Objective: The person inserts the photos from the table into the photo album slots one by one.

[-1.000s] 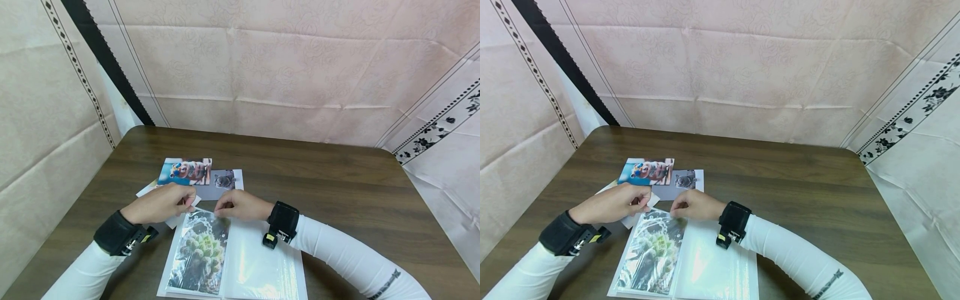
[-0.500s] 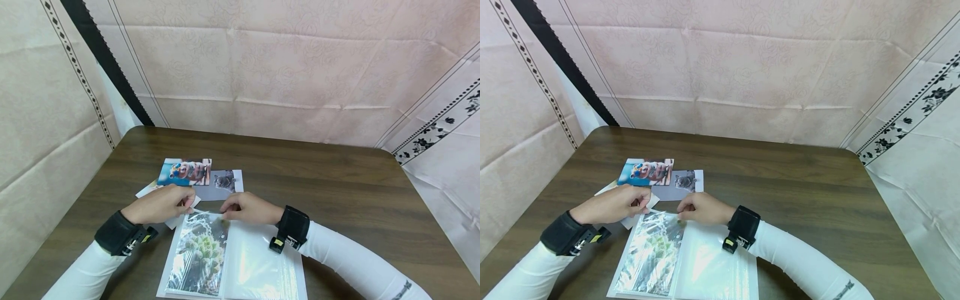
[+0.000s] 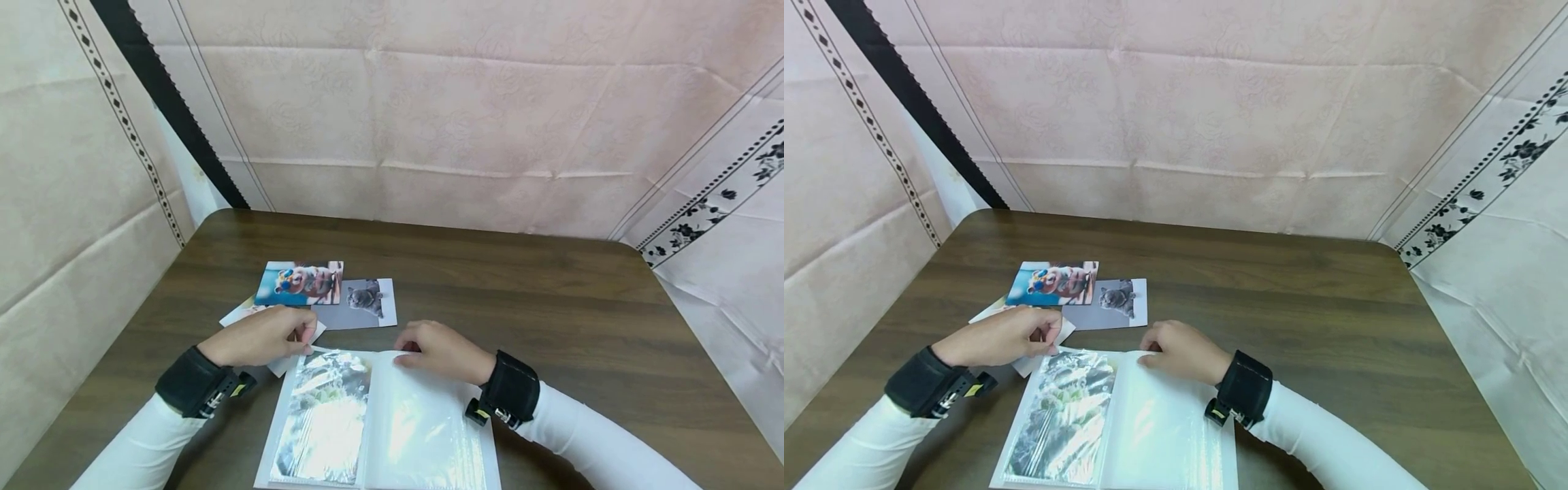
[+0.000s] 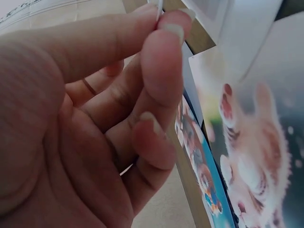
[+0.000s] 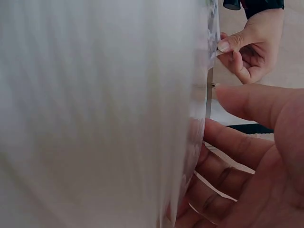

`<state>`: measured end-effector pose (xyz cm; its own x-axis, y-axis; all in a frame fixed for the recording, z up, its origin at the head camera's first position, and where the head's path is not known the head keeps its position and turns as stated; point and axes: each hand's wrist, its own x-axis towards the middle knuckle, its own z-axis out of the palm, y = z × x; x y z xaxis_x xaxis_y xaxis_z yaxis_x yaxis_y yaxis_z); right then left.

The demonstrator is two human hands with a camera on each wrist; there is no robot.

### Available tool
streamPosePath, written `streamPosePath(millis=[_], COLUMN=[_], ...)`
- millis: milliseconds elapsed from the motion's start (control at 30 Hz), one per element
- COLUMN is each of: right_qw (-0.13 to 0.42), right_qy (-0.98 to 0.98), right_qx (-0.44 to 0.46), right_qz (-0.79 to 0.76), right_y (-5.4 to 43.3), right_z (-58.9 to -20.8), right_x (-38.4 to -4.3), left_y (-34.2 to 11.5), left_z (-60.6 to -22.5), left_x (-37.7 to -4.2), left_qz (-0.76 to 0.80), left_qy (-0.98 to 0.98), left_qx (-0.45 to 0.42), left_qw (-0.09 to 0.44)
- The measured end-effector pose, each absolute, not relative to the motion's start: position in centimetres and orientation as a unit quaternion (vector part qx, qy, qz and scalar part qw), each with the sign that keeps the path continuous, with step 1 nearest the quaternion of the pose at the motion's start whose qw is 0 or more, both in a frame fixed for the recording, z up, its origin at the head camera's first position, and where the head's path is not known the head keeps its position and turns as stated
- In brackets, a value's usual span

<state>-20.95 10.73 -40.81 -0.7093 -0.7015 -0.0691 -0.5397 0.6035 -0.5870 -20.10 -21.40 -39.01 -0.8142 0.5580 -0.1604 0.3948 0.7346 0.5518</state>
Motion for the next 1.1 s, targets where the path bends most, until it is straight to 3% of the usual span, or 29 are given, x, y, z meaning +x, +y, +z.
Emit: streamPosePath(millis=[267,500,833,1100], right_qw=[0.131,0.116,0.119,0.074], right_qy=[0.906,0.908,0.912,0.922], right_qx=[-0.309,-0.299,-0.279,-0.296], right_qz=[-0.257,-0.268,-0.276,-0.239], right_y=[12.1,13.8,14.4,14.4], right_z=[-40.5,-40.4,-40.7,-40.5], right_x=[-19.9,-19.6,-19.2,-18.2], left_y=[-21.8,-23.8,-28.6,-28.8], left_z=[-39.8,-41.0,-42.1,-42.1], left_x=[-20.7,-22.2,-25.1,-26.5], left_qz=[0.265,0.274,0.302,0.288], left_qy=[0.921,0.943,0.947,0.955], left_qx=[0.244,0.146,0.071,0.041], left_qw=[0.15,0.118,0.079,0.055])
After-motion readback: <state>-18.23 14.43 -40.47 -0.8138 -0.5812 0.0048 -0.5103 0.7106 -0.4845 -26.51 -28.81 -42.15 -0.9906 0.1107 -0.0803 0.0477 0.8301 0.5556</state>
